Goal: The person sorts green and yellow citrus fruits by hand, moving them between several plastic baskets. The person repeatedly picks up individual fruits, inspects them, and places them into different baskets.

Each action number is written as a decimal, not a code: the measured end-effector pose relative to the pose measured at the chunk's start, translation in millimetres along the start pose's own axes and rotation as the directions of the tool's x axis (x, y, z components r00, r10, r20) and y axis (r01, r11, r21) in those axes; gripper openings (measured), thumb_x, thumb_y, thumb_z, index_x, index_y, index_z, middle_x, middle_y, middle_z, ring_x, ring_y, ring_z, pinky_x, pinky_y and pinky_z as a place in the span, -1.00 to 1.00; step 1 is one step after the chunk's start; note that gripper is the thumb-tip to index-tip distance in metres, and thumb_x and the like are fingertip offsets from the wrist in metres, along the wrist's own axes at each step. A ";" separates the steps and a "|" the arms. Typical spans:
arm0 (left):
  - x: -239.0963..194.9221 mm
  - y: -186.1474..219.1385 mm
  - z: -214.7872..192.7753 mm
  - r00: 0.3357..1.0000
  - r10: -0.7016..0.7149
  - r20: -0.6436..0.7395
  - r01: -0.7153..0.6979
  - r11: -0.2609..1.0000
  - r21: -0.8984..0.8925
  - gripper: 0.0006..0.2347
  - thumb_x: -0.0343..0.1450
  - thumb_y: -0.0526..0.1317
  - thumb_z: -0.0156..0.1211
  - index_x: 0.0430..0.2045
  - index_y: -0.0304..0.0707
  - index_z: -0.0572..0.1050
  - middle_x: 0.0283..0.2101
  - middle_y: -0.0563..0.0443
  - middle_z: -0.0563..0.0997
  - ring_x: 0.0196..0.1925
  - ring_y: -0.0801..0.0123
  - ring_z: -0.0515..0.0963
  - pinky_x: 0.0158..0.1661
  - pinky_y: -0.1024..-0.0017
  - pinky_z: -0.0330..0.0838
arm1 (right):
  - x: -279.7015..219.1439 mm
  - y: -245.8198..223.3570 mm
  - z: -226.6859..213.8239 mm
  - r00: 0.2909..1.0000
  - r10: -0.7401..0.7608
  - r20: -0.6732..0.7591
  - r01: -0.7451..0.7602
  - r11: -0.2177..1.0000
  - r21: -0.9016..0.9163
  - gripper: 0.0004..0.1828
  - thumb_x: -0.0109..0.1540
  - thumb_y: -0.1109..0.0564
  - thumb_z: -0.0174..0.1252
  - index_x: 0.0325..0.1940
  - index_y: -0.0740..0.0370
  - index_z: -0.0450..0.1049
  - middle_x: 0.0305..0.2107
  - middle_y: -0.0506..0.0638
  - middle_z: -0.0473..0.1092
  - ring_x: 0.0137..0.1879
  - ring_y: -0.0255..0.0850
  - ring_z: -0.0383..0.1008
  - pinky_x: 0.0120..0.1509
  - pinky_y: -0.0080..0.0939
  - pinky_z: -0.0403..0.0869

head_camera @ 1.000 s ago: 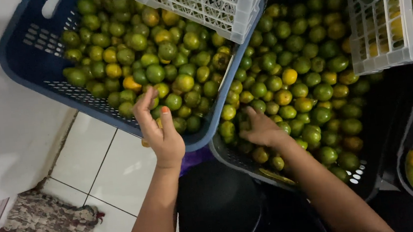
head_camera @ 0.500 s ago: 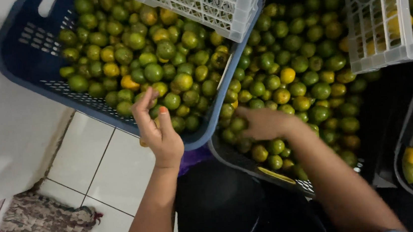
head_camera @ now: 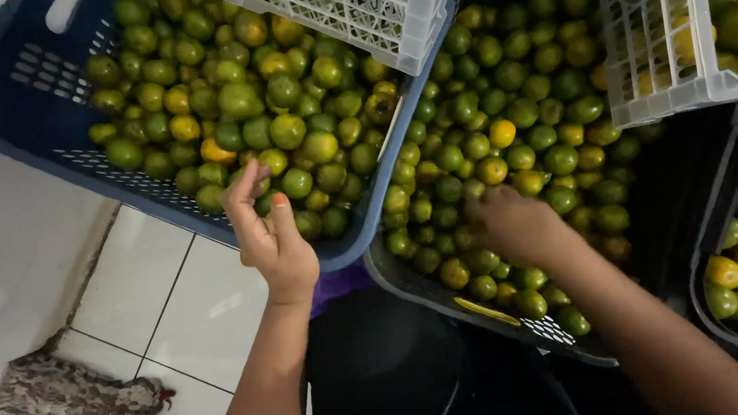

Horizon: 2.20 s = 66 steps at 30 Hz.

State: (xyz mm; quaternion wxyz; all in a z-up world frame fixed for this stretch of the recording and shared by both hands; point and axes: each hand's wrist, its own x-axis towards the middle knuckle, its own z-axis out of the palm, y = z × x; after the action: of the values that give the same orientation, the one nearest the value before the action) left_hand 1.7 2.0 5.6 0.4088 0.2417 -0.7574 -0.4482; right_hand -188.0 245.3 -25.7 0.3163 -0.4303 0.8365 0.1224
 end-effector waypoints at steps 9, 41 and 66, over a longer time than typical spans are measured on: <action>-1.8 -3.1 3.1 0.997 0.028 -0.066 -0.031 0.999 -0.032 -0.71 0.66 -0.23 -0.17 0.27 -0.31 0.24 0.11 -0.06 0.35 0.18 0.16 0.39 0.27 0.20 0.23 | 24.8 -16.4 6.0 0.998 0.061 -0.001 -0.058 0.957 0.285 -0.40 0.20 -0.21 0.22 0.18 0.16 0.37 0.08 0.24 0.43 0.17 0.22 0.53 0.18 0.21 0.52; -1.8 -6.0 0.6 1.000 0.013 -0.017 -0.014 0.997 -0.074 -0.71 0.64 -0.23 -0.15 0.25 -0.35 0.25 0.08 -0.06 0.37 0.18 0.23 0.39 0.27 0.27 0.22 | 15.5 -61.5 -94.1 0.900 0.016 -0.435 0.424 -0.266 0.866 -0.53 0.43 0.10 -0.01 0.41 0.31 0.28 0.29 0.33 0.23 0.50 0.26 0.22 0.51 0.33 0.22; 0.7 -0.7 1.1 1.000 0.002 0.017 -0.001 0.999 -0.054 -0.71 0.64 -0.23 -0.15 0.23 -0.37 0.25 0.08 -0.08 0.36 0.15 0.20 0.40 0.27 0.26 0.23 | 27.9 30.1 4.7 0.986 0.138 -0.097 -0.016 0.649 0.761 -0.60 0.28 -0.23 0.18 0.04 0.03 0.54 -0.13 0.16 0.58 0.07 0.14 0.58 0.18 0.12 0.43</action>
State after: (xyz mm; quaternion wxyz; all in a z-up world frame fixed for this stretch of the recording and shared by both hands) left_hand 0.3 1.7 4.9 0.4089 0.2262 -0.7486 -0.4703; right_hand -222.0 247.7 -49.0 0.3992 -0.2310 0.8495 -0.2562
